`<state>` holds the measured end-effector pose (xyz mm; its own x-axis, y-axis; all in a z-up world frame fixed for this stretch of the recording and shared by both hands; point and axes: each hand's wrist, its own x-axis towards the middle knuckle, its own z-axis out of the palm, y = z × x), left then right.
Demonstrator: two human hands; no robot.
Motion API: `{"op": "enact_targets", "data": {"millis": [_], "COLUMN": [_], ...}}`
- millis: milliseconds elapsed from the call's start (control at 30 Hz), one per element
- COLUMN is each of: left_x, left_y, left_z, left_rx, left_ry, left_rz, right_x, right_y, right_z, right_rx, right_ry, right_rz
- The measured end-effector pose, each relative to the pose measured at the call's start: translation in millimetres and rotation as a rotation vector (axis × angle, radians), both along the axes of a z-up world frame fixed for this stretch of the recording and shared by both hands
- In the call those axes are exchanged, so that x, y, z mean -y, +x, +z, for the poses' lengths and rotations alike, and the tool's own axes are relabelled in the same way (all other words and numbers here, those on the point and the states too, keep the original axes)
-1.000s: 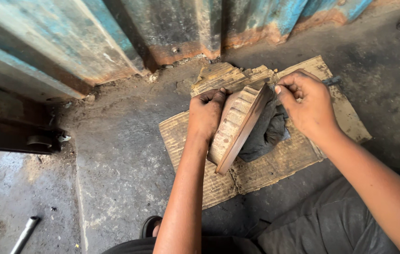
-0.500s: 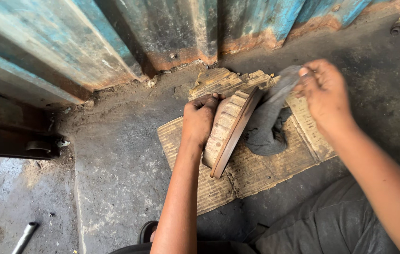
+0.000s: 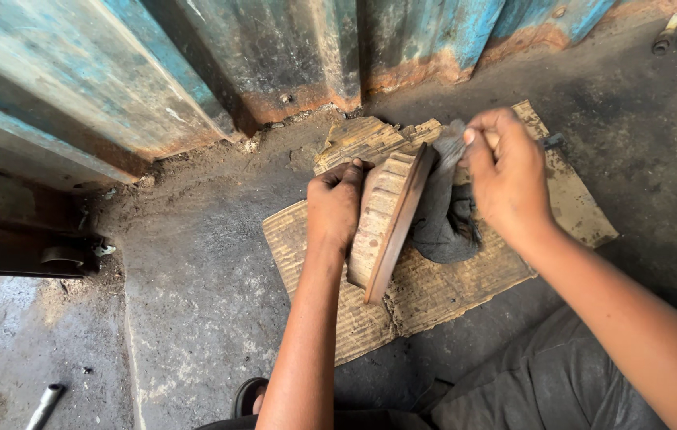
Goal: The person scrubs a circular metal part with a wire brush and then wipes it with a cloth. They rotate the part to clean different sides and edges, then place it on a piece of cardboard on the floor.
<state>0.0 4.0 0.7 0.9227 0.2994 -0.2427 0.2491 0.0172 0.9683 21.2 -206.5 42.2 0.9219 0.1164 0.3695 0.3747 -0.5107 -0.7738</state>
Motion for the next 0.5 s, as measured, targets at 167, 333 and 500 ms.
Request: {"op": "enact_targets", "data": {"millis": [167,333,500], "left_x": [8.8,8.7,4.8], "left_y": [-6.7,-4.4,-1.6], "left_z": [9.4,4.9,-13.6], "left_rx": [-0.064,-0.023,0.037], "left_ry": [0.047,0.094,0.03], "left_rz": [0.025,0.06,0.117], "right_x": [-0.2,-16.2,-32.9], "right_y": [-10.7,-31.6,-87.8], "right_z": [0.1,4.4,15.4], "right_rx": [0.197,0.32,0.575], "right_ry": [-0.221,-0.473,-0.634], "right_rz": [0.132,0.128,0.224]}}
